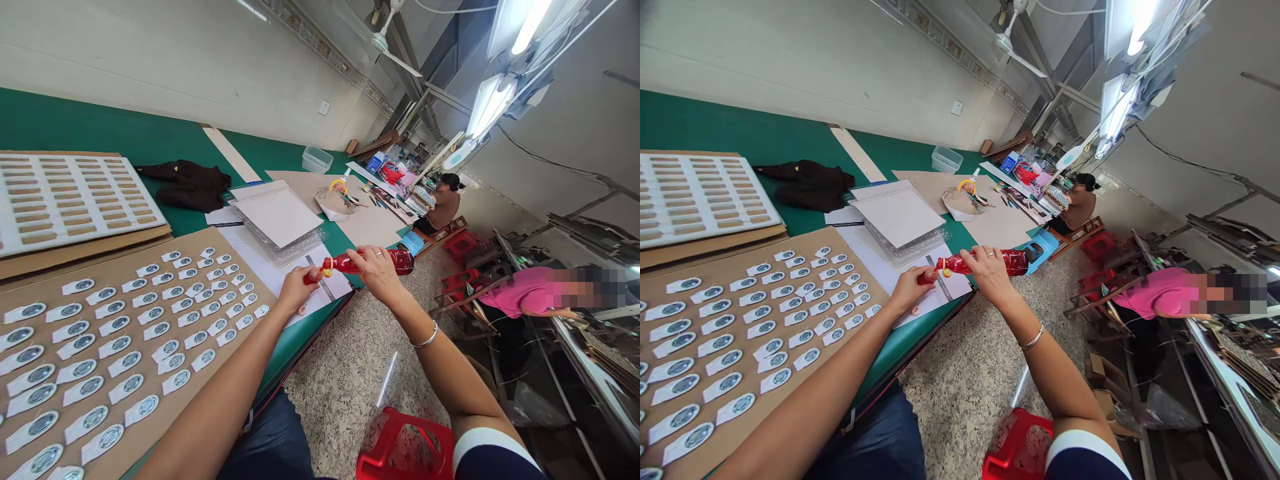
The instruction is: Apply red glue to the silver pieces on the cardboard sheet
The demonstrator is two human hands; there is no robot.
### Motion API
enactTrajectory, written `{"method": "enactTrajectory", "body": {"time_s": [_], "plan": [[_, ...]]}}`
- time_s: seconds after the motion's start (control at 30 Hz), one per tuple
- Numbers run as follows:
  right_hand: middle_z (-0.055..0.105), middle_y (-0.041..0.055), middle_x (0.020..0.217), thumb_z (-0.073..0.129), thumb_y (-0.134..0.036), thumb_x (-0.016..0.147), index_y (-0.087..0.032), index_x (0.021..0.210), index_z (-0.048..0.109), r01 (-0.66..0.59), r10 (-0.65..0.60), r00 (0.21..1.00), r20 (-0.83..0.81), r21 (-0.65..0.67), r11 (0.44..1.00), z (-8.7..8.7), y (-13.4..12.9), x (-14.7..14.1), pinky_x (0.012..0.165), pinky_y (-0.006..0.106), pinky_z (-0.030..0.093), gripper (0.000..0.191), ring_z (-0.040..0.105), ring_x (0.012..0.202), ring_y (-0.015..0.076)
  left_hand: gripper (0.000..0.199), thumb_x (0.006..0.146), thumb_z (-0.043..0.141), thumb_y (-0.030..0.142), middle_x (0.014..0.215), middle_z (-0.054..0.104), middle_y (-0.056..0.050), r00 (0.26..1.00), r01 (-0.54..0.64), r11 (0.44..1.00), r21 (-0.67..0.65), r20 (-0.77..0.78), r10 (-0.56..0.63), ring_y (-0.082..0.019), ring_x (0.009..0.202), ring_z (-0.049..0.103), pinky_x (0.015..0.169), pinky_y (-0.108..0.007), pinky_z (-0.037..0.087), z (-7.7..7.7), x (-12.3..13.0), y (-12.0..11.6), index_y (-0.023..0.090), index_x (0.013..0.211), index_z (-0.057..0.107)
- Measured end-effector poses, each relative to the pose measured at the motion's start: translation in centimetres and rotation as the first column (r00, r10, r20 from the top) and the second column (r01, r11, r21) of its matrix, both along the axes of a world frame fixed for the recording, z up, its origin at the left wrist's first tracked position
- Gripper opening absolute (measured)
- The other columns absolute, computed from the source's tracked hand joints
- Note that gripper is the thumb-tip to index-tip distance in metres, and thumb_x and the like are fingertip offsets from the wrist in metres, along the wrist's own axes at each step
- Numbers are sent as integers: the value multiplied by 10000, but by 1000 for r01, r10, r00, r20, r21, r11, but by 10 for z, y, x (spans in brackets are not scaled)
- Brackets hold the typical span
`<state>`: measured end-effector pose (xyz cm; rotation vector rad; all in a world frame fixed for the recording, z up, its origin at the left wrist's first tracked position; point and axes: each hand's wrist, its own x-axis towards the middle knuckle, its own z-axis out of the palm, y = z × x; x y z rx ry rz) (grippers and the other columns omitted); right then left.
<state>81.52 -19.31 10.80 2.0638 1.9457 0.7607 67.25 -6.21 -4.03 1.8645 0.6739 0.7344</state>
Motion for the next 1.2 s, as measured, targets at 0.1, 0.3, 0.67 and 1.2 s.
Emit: {"method": "enactTrajectory", "body": {"time_s": [0.1, 0.3, 0.67, 1.2], "plan": [[552, 118, 1160, 465, -117, 859, -214, 1273, 467, 4, -4, 1000, -6, -5, 1000, 0, 0, 0, 908, 383, 296, 426, 464, 1047, 254, 434, 640, 722, 186, 964, 632, -11, 1000, 0, 1000, 7, 4, -1, -197, 889, 582, 834, -296, 421, 0, 0, 0, 249, 1065, 659], [557, 119, 1146, 451, -116, 871, -216, 1267, 471, 9, -9, 1000, -15, -9, 1000, 0, 0, -1, 899, 382, 297, 409, 470, 1041, 250, 450, 639, 724, 187, 956, 635, -13, 1000, 5, 1000, 16, 7, -5, -200, 896, 581, 838, -301, 421, -1, 0, 0, 251, 1079, 654], [554, 115, 1147, 444, -128, 880, -219, 1265, 472, 9, -9, 1000, -12, -6, 1000, -2, 0, -1, 900, 390, 296, 397, 469, 1045, 257, 482, 639, 725, 182, 991, 638, -29, 1000, 11, 1000, 18, 5, -12, -210, 928, 581, 856, -316, 420, -1, 1, 1, 232, 1111, 642], [549, 115, 1169, 453, -131, 873, -224, 1288, 450, 10, -11, 999, -31, -6, 1000, -5, 0, 2, 909, 386, 297, 425, 463, 1064, 258, 497, 635, 726, 176, 1007, 644, -27, 1000, 8, 1000, 3, 0, -7, -206, 920, 584, 853, -316, 423, 2, 0, 1, 246, 1120, 639]]}}
